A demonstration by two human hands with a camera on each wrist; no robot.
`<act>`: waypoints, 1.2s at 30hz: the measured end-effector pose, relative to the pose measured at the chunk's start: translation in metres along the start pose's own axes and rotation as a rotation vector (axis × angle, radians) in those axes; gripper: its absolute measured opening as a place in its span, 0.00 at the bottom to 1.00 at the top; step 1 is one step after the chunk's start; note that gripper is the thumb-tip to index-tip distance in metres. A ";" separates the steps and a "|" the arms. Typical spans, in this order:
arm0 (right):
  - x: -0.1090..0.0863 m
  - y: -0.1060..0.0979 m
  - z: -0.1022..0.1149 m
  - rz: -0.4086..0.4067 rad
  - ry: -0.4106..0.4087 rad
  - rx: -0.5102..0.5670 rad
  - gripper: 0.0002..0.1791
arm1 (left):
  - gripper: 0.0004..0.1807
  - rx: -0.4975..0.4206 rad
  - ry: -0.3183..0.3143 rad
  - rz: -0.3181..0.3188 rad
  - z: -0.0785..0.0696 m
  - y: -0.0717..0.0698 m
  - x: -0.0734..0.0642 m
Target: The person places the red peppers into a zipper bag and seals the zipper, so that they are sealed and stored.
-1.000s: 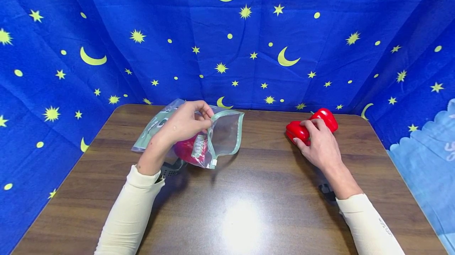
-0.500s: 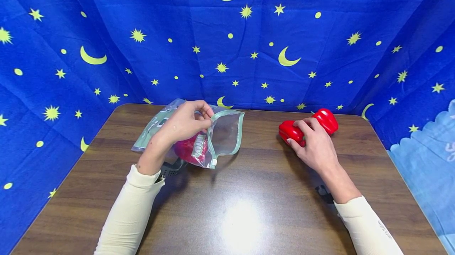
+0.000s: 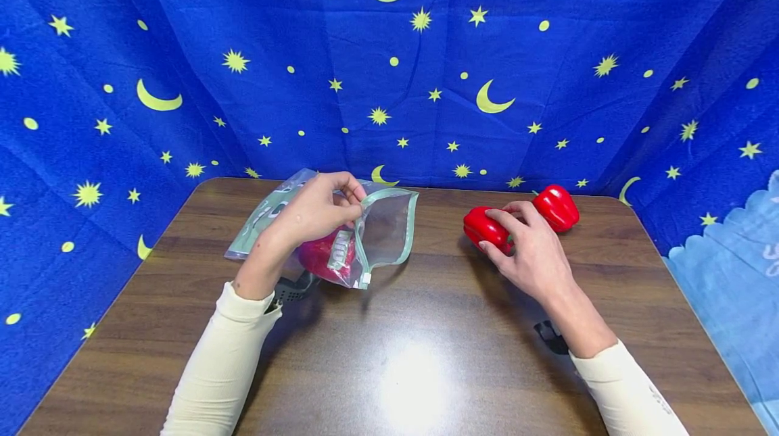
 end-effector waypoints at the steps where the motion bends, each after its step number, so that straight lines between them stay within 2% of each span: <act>1: 0.000 0.000 0.001 0.000 -0.001 0.002 0.34 | 0.07 0.000 0.000 0.000 0.000 0.000 0.000; 7: -0.001 -0.002 0.009 0.006 0.010 0.017 0.33 | 0.06 -0.001 -0.002 0.007 0.002 0.001 0.001; 17: 0.003 -0.007 0.036 -0.011 -0.051 0.090 0.31 | 0.06 0.008 0.001 0.015 0.001 0.000 0.001; 36: 0.016 0.010 0.076 0.006 -0.137 0.162 0.26 | 0.06 0.006 0.011 0.020 0.000 0.002 0.001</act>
Point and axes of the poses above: each hand's wrist, its own x-axis towards the middle knuckle, its own y-axis out of the palm, z = x × y, the point moved 7 cm from there along x, towards the middle knuckle, and after that the axes turned 4 degrees about y, right-handed, at the moved point
